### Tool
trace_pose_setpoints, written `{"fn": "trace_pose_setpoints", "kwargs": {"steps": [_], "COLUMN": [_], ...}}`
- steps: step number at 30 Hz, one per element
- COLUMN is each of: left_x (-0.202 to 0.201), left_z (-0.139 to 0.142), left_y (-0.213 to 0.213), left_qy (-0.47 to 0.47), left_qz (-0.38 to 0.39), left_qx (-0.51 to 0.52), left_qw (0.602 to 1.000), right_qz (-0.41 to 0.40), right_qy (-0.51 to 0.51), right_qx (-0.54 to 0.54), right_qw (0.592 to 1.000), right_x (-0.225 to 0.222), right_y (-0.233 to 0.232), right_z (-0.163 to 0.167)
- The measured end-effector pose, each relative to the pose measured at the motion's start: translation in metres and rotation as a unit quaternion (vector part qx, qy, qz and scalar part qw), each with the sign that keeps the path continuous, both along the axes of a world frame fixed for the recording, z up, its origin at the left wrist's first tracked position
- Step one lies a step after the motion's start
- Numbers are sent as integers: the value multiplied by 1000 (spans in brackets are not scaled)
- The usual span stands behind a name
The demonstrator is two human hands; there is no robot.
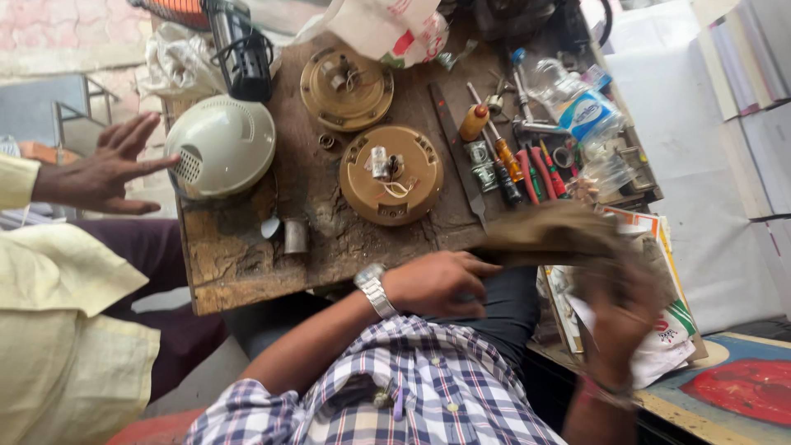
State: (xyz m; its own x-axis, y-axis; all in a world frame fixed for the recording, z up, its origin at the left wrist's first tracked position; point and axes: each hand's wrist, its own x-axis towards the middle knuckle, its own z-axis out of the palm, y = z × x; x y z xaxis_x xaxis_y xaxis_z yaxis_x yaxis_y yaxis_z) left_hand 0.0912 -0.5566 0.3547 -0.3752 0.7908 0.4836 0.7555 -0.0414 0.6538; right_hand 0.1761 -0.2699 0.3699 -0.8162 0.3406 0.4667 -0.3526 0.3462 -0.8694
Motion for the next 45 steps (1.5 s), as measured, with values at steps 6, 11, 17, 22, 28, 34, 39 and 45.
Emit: {"fn": "trace_pose_setpoints", "kwargs": {"steps": [6,11,17,22,28,34,39,45], "left_x": [-12,-22,-33,-35,-33,-36,-39,-43], "left_z": [-22,-41,-68,-86,-101,-101,-98,-98], "left_y": [-63,-77,-41,-15,-12,11,18,8], "left_qy": [-196,-231,-133,-34,16,-364,-391,-371], "left_qz": [307,487,546,584,627,579,586,592], "left_qx": [-104,20,33,-30,-105,34,46,10], "left_qw": [926,842,826,810,772,729,708,715], "right_qz": [-235,-144,33,164,212,210,233,250], "right_qy": [-184,-307,-216,-242,-264,-360,-376,-396], "right_qx": [579,456,384,342,238,-100,-134,-177], "right_qw": [758,823,897,893,910,903,886,865], "right_x": [44,11,-27,-25,-43,-117,-161,-184], "right_y": [77,56,-11,-41,-53,-105,-119,-109], "right_z": [81,86,67,48,-24,-85,-89,-89]}}
